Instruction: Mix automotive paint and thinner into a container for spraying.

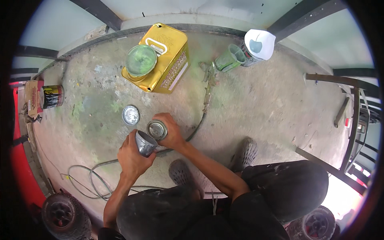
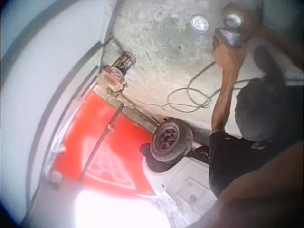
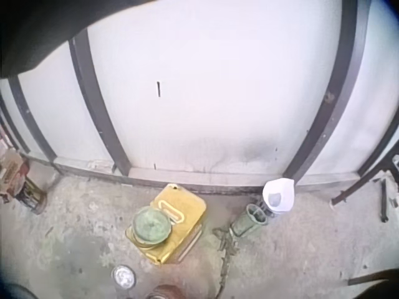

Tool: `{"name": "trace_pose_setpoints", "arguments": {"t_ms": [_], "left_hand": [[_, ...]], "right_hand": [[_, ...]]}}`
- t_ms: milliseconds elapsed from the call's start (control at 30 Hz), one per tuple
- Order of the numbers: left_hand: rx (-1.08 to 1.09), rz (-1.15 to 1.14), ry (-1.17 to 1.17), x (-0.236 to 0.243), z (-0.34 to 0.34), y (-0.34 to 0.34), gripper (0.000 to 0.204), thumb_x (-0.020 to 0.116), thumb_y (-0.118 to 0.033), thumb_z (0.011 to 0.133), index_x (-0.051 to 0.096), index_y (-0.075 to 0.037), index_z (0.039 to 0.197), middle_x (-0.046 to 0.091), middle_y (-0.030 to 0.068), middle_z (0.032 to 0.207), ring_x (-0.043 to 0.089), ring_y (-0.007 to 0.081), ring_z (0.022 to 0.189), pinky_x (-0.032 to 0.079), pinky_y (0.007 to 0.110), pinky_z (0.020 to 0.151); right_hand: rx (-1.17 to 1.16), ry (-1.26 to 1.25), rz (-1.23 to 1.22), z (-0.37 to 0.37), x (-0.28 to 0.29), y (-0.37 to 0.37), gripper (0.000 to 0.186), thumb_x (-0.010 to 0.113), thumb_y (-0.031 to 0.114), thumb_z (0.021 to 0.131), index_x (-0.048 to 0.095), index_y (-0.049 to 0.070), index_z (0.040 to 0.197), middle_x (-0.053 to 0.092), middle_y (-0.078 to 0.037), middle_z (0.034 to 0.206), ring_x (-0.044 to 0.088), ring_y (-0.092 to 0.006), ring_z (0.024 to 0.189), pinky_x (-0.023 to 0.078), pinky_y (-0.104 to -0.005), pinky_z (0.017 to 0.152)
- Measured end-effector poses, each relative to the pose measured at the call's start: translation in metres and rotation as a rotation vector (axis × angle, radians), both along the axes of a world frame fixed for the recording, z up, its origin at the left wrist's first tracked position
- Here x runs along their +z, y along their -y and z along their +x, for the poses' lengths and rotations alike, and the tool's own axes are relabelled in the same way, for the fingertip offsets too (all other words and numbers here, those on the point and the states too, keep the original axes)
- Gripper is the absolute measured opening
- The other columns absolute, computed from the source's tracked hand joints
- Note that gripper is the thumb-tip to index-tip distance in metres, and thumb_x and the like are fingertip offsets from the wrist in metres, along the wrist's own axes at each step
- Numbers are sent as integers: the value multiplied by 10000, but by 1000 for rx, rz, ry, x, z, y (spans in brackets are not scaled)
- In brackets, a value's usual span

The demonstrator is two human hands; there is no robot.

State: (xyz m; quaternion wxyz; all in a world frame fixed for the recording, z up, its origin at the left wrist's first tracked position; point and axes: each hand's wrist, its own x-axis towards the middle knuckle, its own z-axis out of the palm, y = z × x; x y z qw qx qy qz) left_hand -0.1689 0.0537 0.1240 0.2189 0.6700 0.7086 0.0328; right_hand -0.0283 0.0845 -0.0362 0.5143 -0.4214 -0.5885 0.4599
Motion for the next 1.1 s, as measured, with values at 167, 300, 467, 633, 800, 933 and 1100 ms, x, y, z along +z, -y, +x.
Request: {"name": "trace_pose_setpoints", "arguments": {"t_ms": [167,300,467,633,800,933,1100], "left_hand": [[-54,14,-115,-1,11,6,847,896,-246,641,526,-9,1365,671,210,1102,692,419,972,584,498,797],[23,45,31,-8,-8,7,850,907,-240,619,540,-27,1355,693,200,1094,714,411,949,591,489,786],[137,73,213,-17,-12,13,773,926,-245,611,593,-41,1278,740,192,1022,747,402,896,598,463,784],[214,-3,357,-26,-21,17,735,918,-226,634,595,-35,1267,740,201,1008,746,407,910,595,455,798],[269,-3,446,-31,-19,23,707,909,-215,662,589,-27,1263,738,195,1024,745,408,926,593,456,804],[69,107,113,-12,-4,19,769,908,-216,661,551,-5,1308,709,204,1083,731,422,931,592,471,799],[-6,17,-100,1,13,8,822,889,-236,679,509,8,1366,684,212,1117,715,441,924,588,498,774]], "right_hand": [[-21,-2,6,1,-2,3,627,912,62,700,646,64,1268,649,-157,1228,658,-322,1120,530,-392,956],[-20,-19,2,-4,2,4,615,915,59,703,649,59,1258,648,-155,1221,656,-319,1112,528,-389,947],[-3,-8,2,0,-1,3,644,922,57,686,641,62,1265,643,-155,1217,653,-323,1113,526,-395,948],[9,-25,48,-1,-3,0,674,934,66,673,632,65,1276,641,-155,1217,654,-322,1109,527,-398,945],[13,-35,58,-1,-9,0,702,940,53,652,630,64,1282,642,-159,1226,651,-321,1121,528,-396,952],[-11,-66,46,-4,-10,0,700,942,53,653,629,61,1278,643,-156,1229,651,-322,1125,530,-391,953],[-45,-2,84,-4,-9,3,634,921,72,714,627,57,1276,646,-150,1234,651,-333,1129,534,-397,958]]}}
